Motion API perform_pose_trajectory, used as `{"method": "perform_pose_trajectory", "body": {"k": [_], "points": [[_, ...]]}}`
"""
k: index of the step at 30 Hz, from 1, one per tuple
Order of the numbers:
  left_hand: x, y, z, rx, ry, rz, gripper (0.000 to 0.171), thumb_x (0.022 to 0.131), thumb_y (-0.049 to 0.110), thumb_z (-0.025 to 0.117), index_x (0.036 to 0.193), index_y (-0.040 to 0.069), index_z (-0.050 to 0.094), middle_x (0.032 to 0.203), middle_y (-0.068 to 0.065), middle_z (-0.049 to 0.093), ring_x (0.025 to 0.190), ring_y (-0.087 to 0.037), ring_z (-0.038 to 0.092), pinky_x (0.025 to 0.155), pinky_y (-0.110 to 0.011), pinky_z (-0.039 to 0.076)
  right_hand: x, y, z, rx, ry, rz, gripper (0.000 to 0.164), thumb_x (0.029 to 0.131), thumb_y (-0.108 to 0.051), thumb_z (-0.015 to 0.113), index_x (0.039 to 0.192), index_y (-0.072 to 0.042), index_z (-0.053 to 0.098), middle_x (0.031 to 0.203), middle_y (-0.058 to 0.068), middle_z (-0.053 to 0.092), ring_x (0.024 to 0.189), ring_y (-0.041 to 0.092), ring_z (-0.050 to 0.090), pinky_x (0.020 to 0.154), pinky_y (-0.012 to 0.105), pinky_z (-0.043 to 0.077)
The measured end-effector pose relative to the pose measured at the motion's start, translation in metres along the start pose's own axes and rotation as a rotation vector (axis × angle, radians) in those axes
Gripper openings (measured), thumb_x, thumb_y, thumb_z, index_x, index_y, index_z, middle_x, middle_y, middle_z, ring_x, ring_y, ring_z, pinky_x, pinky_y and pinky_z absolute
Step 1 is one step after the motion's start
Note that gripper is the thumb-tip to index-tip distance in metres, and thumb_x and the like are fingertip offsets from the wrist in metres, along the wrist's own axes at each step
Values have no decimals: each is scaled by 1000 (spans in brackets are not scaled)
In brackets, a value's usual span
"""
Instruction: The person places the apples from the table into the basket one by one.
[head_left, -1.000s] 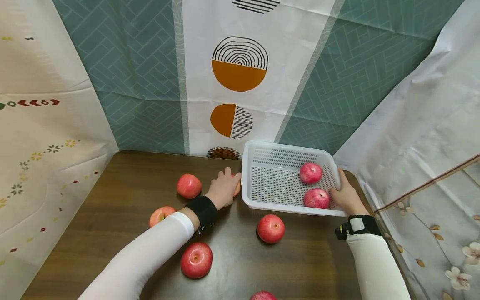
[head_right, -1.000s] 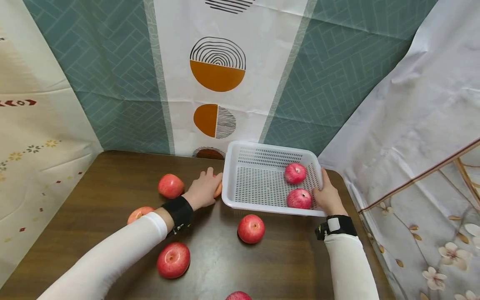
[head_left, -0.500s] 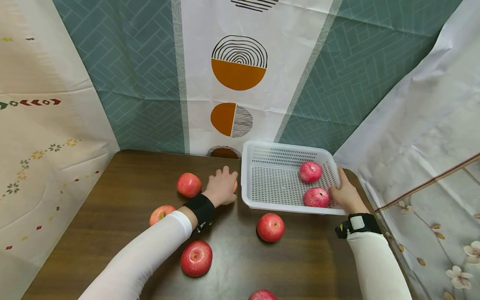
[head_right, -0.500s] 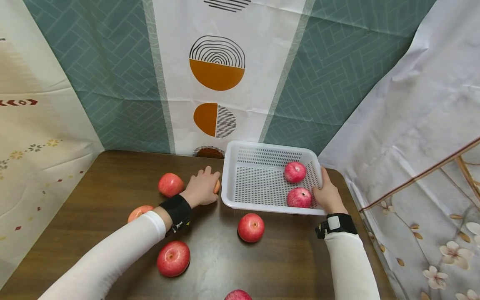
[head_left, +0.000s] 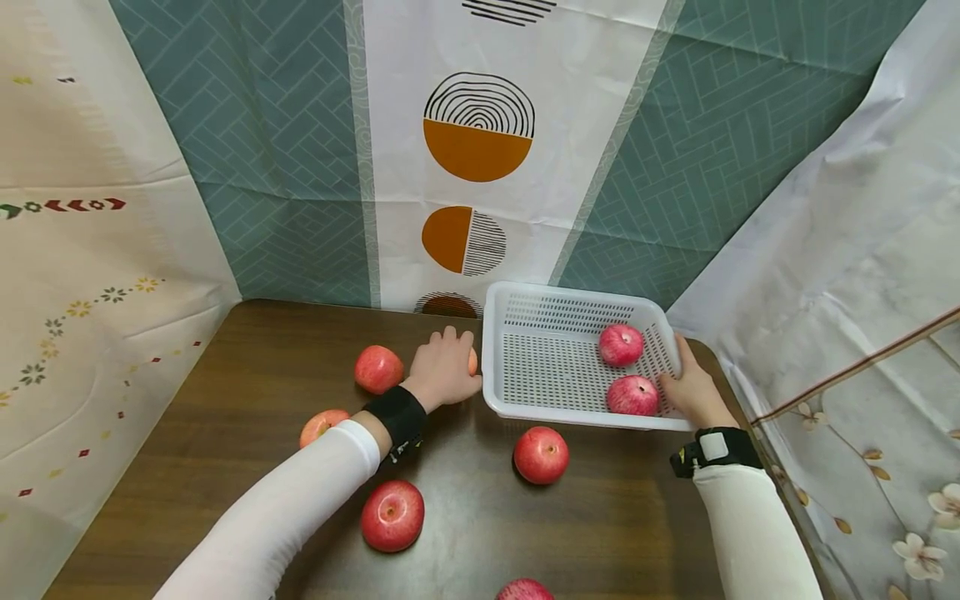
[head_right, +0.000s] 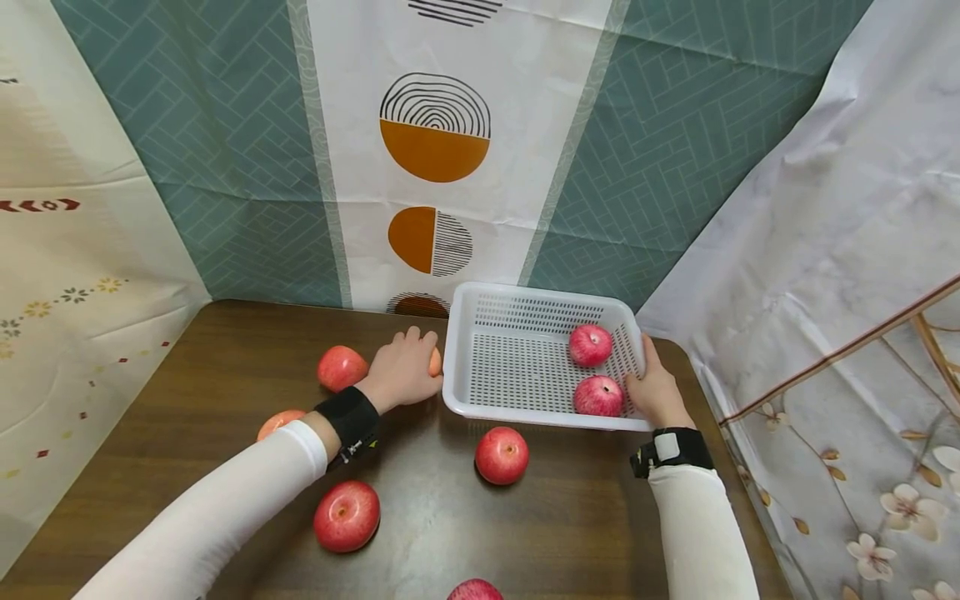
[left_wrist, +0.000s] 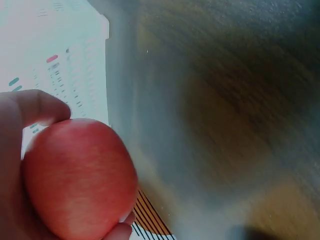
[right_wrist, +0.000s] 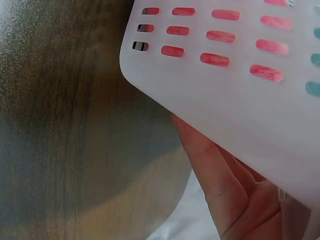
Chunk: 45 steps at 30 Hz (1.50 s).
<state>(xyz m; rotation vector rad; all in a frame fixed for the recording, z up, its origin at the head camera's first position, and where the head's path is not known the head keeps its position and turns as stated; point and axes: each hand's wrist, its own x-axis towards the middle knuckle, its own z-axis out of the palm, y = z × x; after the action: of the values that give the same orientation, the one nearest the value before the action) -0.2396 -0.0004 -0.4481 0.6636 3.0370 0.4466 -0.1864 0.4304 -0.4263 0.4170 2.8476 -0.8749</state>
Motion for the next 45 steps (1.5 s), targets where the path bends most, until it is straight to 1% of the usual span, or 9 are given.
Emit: {"method": "perform_pose_trajectory", "body": {"k": [4, 9, 15, 20, 26, 29, 32, 39, 45], "points": [[-1, -1, -6, -2, 13, -23, 59, 88, 50, 74, 126, 6, 62, 105, -15, 58, 94, -33, 59, 69, -45, 56, 0, -1, 0, 12, -3, -3, 88, 109, -20, 52, 172, -19, -9, 141, 44, 48, 114, 57, 62, 91, 73, 53], [0, -8, -13, -52, 32, -75, 64, 88, 49, 73, 132, 5, 61, 110, -17, 59, 97, -35, 60, 74, -49, 57, -1, -1, 0, 8, 4, -14, 87, 108, -19, 52, 172, -18, -8, 140, 44, 48, 112, 57, 62, 90, 72, 53], [3, -17, -20, -152, 163, -100, 52, 86, 44, 71, 121, 8, 60, 103, -14, 55, 92, -32, 58, 70, -47, 55, 0, 0, 0, 4, 3, -27, 88, 108, -19, 52, 171, -16, -8, 140, 45, 49, 111, 56, 63, 90, 72, 54], [7, -11, -27, -224, 293, -58, 47, 88, 39, 73, 122, 9, 60, 105, -12, 54, 96, -31, 54, 71, -46, 54, -1, 0, -1, 4, 1, -18, 87, 109, -19, 52, 172, -17, -9, 140, 44, 49, 111, 56, 63, 90, 72, 53], [15, 10, -38, -280, 335, 71, 52, 89, 34, 73, 133, 10, 60, 124, -12, 54, 108, -30, 52, 80, -46, 54, -3, -1, -2, -13, 7, -15, 87, 109, -19, 51, 171, -15, -9, 139, 45, 49, 111, 56, 63, 91, 71, 52], [24, 25, -43, -278, 312, 147, 55, 90, 33, 73, 138, 10, 59, 130, -13, 52, 111, -30, 52, 85, -44, 53, -4, -2, -2, -13, 6, -22, 86, 109, -19, 51, 171, -14, -9, 140, 46, 48, 113, 57, 62, 93, 73, 51], [32, 43, -47, -267, 251, 173, 56, 89, 34, 75, 138, 11, 58, 128, -12, 50, 109, -28, 52, 84, -40, 53, -3, -2, 0, -4, -3, -30, 86, 109, -19, 51, 171, -15, -8, 141, 45, 48, 113, 57, 62, 94, 74, 50], [55, 92, -50, -267, 101, 135, 62, 90, 45, 77, 139, 14, 56, 127, -11, 50, 105, -25, 54, 80, -36, 53, -1, -1, 5, -22, 10, -44, 85, 109, -19, 50, 172, -14, -6, 138, 45, 51, 108, 54, 65, 90, 71, 53], [76, 127, -31, -333, 17, 69, 64, 93, 49, 73, 143, 13, 56, 129, -14, 50, 113, -28, 56, 85, -38, 53, 1, 0, 2, -47, 24, -53, 84, 108, -19, 50, 172, -13, -4, 136, 45, 52, 105, 54, 66, 86, 68, 55]]}}
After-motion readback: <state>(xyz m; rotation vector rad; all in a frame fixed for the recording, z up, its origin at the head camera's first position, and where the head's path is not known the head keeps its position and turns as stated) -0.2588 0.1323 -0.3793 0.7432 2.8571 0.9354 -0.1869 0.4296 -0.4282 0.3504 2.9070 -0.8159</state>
